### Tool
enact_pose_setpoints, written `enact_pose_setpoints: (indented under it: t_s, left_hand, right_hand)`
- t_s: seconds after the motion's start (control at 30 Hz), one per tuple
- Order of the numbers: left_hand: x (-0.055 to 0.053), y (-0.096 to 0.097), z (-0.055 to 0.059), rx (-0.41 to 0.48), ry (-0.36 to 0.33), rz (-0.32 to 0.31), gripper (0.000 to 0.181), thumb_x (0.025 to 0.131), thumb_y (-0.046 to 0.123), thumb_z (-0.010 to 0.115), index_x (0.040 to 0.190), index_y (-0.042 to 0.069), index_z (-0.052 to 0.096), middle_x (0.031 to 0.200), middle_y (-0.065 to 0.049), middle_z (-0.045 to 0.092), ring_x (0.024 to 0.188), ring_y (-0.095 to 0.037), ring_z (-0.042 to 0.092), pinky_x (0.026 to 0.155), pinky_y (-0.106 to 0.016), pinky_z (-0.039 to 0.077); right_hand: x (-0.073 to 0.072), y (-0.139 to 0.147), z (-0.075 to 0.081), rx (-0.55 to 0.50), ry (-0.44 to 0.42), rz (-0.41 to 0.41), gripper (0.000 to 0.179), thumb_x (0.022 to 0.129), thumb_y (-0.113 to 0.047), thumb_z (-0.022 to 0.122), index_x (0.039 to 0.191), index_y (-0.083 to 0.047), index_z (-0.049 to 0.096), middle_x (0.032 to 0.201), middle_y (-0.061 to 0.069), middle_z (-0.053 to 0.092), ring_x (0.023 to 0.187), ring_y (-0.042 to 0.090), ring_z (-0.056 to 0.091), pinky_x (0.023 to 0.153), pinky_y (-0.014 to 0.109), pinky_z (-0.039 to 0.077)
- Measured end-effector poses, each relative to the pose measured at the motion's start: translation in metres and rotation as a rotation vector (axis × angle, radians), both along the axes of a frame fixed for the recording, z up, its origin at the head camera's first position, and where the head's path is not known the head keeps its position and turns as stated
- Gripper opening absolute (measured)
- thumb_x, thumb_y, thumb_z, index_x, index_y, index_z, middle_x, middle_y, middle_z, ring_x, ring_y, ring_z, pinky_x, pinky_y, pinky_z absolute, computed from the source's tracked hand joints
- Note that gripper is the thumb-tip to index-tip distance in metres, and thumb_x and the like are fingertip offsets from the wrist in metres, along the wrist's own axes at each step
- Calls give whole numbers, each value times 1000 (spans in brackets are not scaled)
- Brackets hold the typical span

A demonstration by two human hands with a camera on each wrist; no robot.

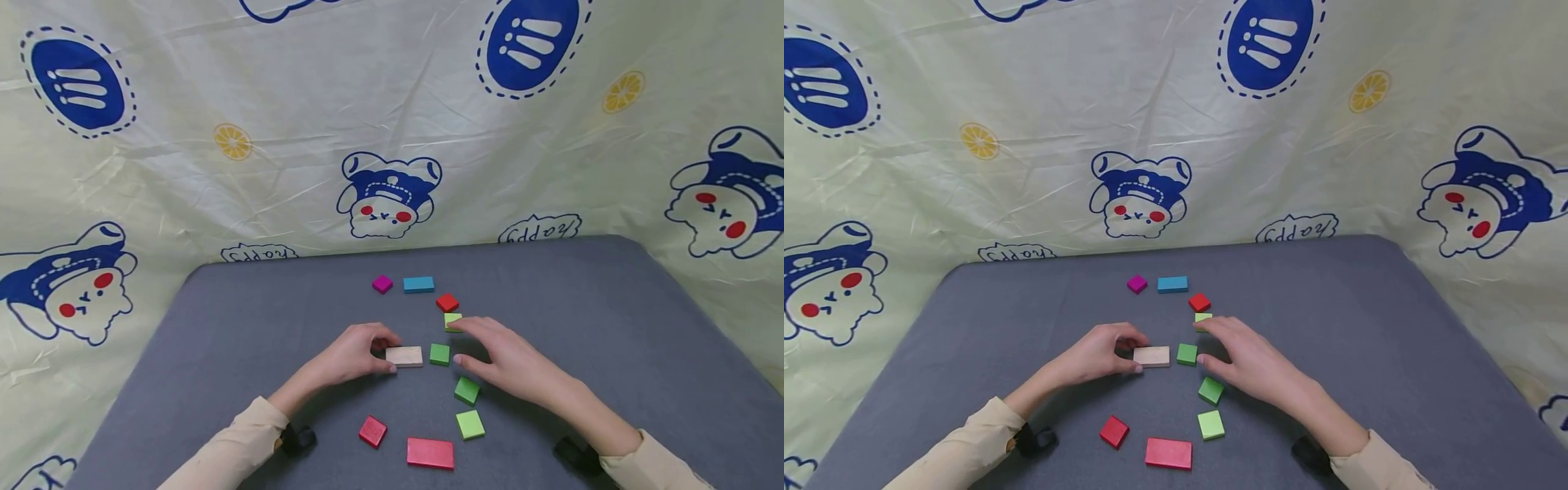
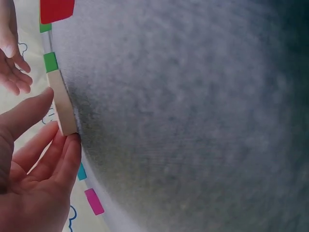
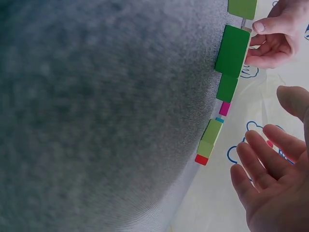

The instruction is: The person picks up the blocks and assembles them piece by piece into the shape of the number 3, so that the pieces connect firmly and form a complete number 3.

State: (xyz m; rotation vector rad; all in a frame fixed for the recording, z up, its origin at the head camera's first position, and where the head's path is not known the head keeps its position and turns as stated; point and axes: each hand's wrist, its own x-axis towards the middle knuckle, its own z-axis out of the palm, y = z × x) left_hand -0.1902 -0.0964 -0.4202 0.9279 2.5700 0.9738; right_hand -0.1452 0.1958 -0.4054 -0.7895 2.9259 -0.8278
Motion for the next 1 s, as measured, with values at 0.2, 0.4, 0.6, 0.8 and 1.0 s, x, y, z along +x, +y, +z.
enact_pose_setpoints:
  t_s: [0.2,0.4,0.6,0.8,1.0]
  left_hand:
    - [0,2,-2,-19,16,10,31,82,14,81,111,12,72,102,5,63,93,-12,57,84,-29,49]
    - [-1,3,-3,-33,33,15,28,83,14,80,110,13,72,100,6,62,91,-12,56,82,-28,48]
    - [0,-1,-3,-29,50,20,27,84,13,79,110,12,72,101,5,62,90,-12,56,81,-29,48]
    - [1,-8,-3,-26,60,19,26,84,13,79,109,13,72,99,6,62,89,-12,57,80,-29,48]
    - [-1,-14,-3,-15,57,20,26,84,11,79,108,13,72,100,6,62,88,-12,57,79,-29,48]
  right_hand:
    - [0,1,-2,-6,-16,-14,53,90,-29,72,138,-15,55,135,0,55,125,22,49,99,49,44]
    - [0,2,-3,-10,-15,-25,53,90,-28,72,138,-14,55,135,2,55,124,22,50,99,49,44]
    - [-1,2,-3,-3,-10,-17,53,90,-27,73,138,-13,55,134,2,56,123,23,51,98,49,44]
    - [-3,1,-4,2,-8,2,52,91,-27,72,138,-13,55,134,1,56,124,22,51,99,48,44]
    - [-6,-2,-4,17,-14,16,51,91,-28,71,138,-13,55,134,2,56,124,23,51,99,48,44]
